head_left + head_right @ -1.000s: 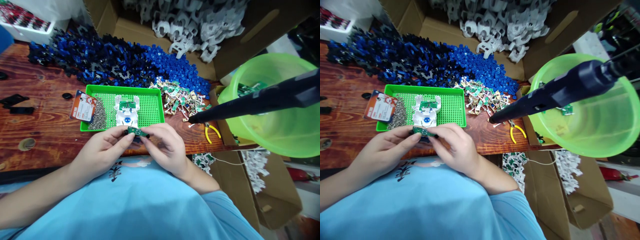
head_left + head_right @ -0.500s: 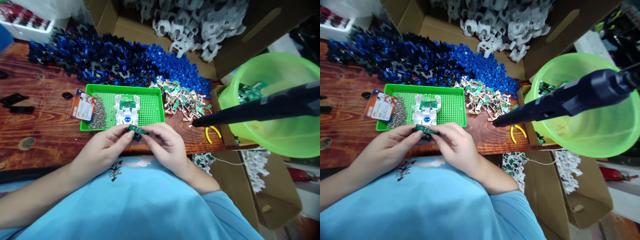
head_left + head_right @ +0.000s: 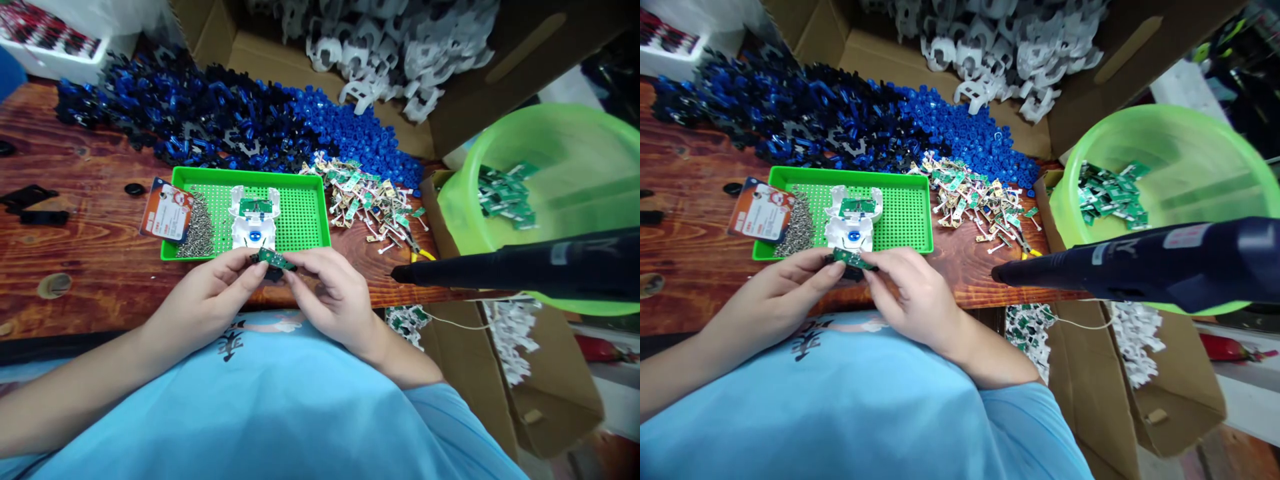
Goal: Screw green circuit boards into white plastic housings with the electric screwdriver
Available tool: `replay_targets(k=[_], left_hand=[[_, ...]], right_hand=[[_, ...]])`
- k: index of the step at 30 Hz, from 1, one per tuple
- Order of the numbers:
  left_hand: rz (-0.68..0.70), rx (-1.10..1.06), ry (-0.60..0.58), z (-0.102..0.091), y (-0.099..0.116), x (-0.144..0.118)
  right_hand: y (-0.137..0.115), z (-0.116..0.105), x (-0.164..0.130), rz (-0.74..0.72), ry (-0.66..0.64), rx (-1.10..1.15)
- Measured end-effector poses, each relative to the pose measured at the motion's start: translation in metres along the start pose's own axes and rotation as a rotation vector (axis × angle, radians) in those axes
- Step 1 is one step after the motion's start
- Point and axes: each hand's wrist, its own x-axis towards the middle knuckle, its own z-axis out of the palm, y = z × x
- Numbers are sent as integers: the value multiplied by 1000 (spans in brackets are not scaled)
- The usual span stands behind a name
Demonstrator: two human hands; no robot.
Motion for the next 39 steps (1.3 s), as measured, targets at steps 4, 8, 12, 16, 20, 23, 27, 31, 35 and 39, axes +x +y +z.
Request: replay_targets(k=[4, 8, 12, 16, 20, 23, 27, 31, 35, 39], left_hand=[[14, 63, -26, -2, -2, 0], [-7, -35, -36, 1, -1, -1], [-24, -72, 6, 4, 0, -3], [-33, -76, 41, 5, 1, -4], [-47, -54, 67, 6, 0, -3], [-41, -52, 76, 7, 0, -2], [-42, -66, 70, 8, 1, -2], [-43, -82, 32, 8, 2, -1], [-21, -81, 2, 8, 2, -1], [-14, -77, 6, 9, 3, -1]], right_hand=[[1, 2, -2, -6, 0, -31], [1, 3, -3, -20, 13, -14], [0, 3, -3, -31, 38, -1], [-2, 1, -2, -14, 21, 2], [-4, -1, -1, 48, -4, 19], [-5, -2, -1, 80, -30, 9], [-3, -1, -2, 81, -27, 9], [-4, 2, -3, 67, 2, -20], [-6, 3, -3, 44, -10, -141], [-6, 1, -1, 5, -54, -159]])
